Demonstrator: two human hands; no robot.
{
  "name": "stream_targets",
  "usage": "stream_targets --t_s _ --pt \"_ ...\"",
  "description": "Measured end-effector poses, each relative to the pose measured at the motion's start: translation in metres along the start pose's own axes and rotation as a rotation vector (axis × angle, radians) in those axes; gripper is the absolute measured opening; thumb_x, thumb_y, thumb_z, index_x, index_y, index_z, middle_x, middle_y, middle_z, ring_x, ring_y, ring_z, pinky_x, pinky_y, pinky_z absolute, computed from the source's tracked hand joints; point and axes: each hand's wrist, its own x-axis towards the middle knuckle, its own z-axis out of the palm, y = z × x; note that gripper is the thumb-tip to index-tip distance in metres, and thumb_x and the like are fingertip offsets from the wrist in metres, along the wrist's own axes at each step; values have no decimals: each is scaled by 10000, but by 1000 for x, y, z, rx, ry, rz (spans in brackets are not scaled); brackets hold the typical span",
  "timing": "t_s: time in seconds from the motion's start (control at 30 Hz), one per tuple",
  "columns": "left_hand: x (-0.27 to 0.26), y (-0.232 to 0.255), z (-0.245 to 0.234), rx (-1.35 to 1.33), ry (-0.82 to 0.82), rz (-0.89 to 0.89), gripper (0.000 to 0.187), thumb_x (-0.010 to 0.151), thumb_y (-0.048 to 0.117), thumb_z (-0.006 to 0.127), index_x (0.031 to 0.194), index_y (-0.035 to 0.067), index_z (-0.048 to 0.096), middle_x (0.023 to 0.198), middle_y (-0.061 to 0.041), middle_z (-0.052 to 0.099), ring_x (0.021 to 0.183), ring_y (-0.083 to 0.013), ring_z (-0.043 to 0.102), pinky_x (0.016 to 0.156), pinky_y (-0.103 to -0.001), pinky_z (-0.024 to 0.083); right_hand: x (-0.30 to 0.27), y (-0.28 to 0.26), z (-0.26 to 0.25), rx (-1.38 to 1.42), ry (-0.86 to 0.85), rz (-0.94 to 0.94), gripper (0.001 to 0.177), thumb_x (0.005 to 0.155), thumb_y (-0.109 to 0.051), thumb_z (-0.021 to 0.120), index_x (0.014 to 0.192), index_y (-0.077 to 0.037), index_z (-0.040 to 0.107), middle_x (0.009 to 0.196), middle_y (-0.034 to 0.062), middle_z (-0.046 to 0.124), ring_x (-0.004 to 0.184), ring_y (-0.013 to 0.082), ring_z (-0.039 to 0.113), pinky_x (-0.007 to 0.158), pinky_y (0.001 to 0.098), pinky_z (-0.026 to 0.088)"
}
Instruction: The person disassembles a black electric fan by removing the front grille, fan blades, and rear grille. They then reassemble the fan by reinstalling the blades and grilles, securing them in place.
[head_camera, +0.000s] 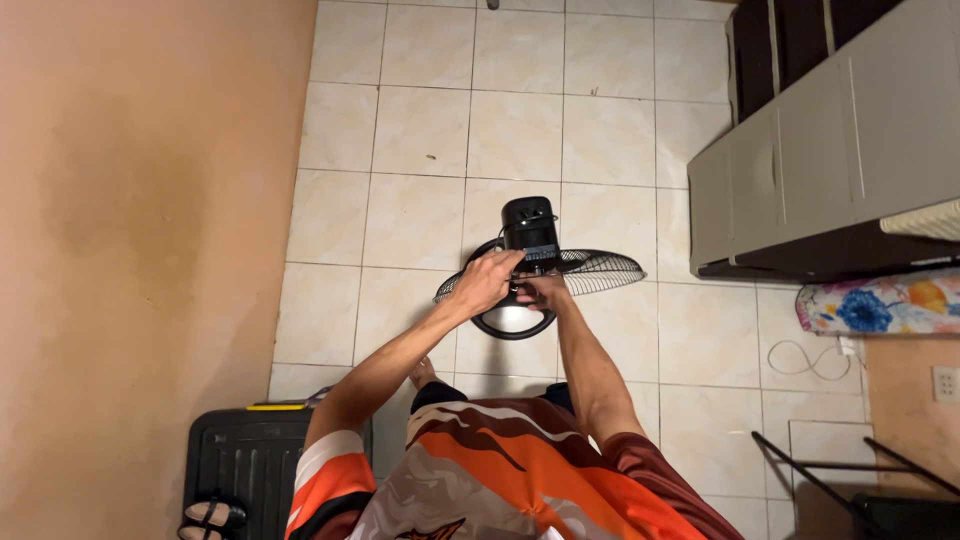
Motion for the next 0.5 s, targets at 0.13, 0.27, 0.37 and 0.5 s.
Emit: stream_targets --t_s 0.13,0.27,0.37,0.5 --pt "-4 -10 1 -10 48 71 521 761 -52 576 1279 -32 631 1250 -226 690 1150 -428 651 979 -484 546 -1 -2 -11 221 -320 82 395 925 -362 687 1199 -79 663 1212 174 712 1062 320 723 897 503 585" --pt "0 -17 6 -39 35 -28 448 838 -45 577 1275 6 665 1235 -208 707 1124 -406 671 973 -467 553 6 0 -20 332 -442 51 290 982 -239 665 1218 -71 642 1233 169 712 1149 354 701 1013 540 573" --pt "2 -17 3 -9 31 -1 464 800 -46 591 1252 17 678 1206 -194 724 1103 -402 675 948 -473 553 5 6 -19 477 -548 16 233 1015 -221 598 1190 -68 615 1238 202 694 1161 405 688 1024 585 562" --pt "-4 -19 3 26 39 15 505 740 -54 583 1231 12 679 1205 -194 722 1106 -397 677 922 -473 561 7 14 -15 502 -626 -42 242 1025 -286 551 1176 -99 577 1248 220 701 1146 405 696 985 595 555"
